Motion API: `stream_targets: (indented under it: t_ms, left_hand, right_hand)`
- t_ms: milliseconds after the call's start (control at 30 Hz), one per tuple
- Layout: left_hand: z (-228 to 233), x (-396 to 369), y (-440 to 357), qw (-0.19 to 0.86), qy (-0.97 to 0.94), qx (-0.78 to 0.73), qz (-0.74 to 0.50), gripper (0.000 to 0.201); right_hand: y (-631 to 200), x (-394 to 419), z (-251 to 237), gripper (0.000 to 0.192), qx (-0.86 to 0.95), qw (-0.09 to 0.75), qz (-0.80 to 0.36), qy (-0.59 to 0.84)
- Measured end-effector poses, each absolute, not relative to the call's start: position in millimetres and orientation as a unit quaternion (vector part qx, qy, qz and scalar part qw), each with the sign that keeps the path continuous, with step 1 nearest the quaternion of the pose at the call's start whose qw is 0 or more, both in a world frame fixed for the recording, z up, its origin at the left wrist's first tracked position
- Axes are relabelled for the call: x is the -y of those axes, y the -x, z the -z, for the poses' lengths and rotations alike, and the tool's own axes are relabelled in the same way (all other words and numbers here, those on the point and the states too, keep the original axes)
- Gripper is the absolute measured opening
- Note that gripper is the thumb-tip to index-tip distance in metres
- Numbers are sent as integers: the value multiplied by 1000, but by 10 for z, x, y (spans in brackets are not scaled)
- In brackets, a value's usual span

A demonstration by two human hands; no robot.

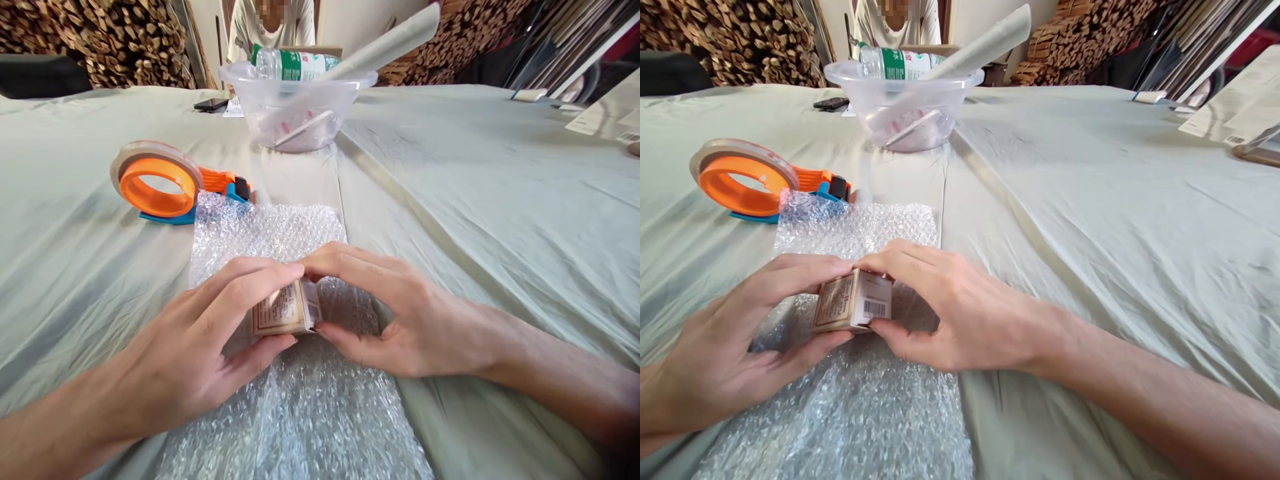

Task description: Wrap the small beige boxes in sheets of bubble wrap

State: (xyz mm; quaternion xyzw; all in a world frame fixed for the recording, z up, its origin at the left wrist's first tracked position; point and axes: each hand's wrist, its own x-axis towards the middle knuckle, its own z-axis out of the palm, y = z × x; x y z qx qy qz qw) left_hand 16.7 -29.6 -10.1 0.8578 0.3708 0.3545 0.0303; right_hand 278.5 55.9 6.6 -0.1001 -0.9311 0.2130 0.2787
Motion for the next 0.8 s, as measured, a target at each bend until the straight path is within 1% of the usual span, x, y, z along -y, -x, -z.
stream_targets:
  t_ms: [133,267,400,533,633,700,800]
  left_hand:
    - [99,300,-176,29,-856,-373,-357,49]
    - [100,301,-184,38,-857,-375,-351,48]
    - [99,283,-191,33,-857,-381,-346,47]
    - [92,266,-172,61,-851,-392,-343,51]
    - [93,270,-134,111,-839,-391,-362,56]
    - [99,277,-113,142,-817,-402,-388,56]
    - [105,282,-109,122,-785,-450,-408,51]
  right_hand:
    - [-2759,-494,-58,46,929,277,-207,132]
    - [-2714,-455,-19,50,926,287,-192,154]
    - [-2694,-462,-3,50,925,288,-200,145]
    - [-2721,-490,-14,48,924,298,-199,137]
    - [-2752,-508,-31,48,915,328,-188,140]
    - [-2767,-521,-41,50,897,367,-190,157]
    - [-2774,-551,-40,53,855,429,-225,185]
